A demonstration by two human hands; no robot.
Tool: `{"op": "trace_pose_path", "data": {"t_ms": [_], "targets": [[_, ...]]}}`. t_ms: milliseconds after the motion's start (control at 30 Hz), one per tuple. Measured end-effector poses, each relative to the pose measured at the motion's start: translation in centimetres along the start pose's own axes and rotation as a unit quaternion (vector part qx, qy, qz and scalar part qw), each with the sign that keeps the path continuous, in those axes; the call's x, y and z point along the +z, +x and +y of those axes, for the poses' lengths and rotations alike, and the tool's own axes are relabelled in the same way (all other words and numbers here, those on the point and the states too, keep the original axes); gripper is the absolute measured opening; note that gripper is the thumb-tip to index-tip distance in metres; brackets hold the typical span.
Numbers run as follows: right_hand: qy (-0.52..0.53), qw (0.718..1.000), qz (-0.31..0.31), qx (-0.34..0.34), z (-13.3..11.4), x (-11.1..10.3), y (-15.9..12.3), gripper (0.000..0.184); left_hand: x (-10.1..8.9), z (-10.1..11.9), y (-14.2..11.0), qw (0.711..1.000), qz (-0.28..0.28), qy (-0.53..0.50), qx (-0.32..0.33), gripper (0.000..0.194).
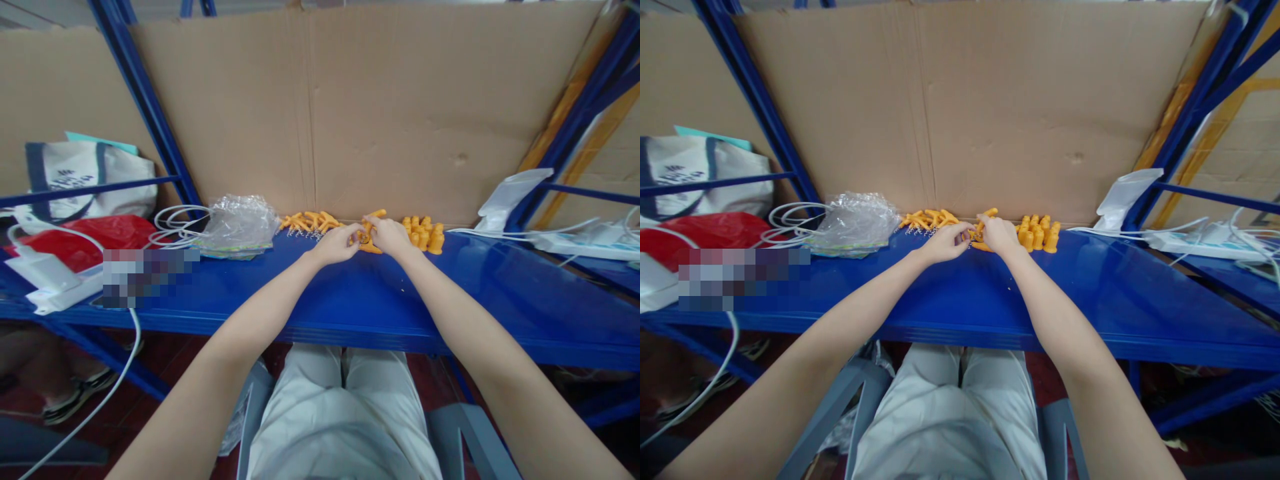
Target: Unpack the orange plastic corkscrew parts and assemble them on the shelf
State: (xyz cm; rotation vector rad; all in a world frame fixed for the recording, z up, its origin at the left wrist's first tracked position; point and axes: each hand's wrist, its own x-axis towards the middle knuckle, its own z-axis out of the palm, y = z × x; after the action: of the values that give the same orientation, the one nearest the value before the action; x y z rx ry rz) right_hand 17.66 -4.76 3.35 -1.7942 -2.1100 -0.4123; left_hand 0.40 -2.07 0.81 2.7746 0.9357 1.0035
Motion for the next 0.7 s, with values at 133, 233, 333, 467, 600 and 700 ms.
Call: {"op": "trace_pose_path", "data": {"t_ms": [133,233,333,467,600,700], "targets": [[-0.002,1.0,0.017,0.01,0.0,-0.2,0.0,0.052,0.1,0.2,0.0,1.0,-0.01,-0.003,-0.007,0.019],[-0.004,1.0,0.024,0.012,-0.1,-0.3,-0.1,0.053,0.3,0.0,0.0,1.0,-0.023,0.001,-0.009,0.017],[-0.004,0.999,0.028,0.014,-0.1,-0.4,-0.1,0.054,0.5,-0.5,0.1,0.999,-0.033,0.019,-0.007,0.022],[0.001,0.999,0.038,0.013,-0.2,-0.5,-0.1,0.054,0.9,-1.2,0.2,0.998,-0.052,0.027,-0.006,0.029],[0.006,0.999,0.043,0.013,-0.2,-0.5,0.0,0.054,0.9,-1.3,0.2,0.998,-0.058,0.014,-0.007,0.028],[0.016,0.999,0.044,0.014,-0.3,-0.4,0.0,0.054,0.7,-1.1,0.2,0.999,-0.051,0.015,-0.013,0.021]]}}
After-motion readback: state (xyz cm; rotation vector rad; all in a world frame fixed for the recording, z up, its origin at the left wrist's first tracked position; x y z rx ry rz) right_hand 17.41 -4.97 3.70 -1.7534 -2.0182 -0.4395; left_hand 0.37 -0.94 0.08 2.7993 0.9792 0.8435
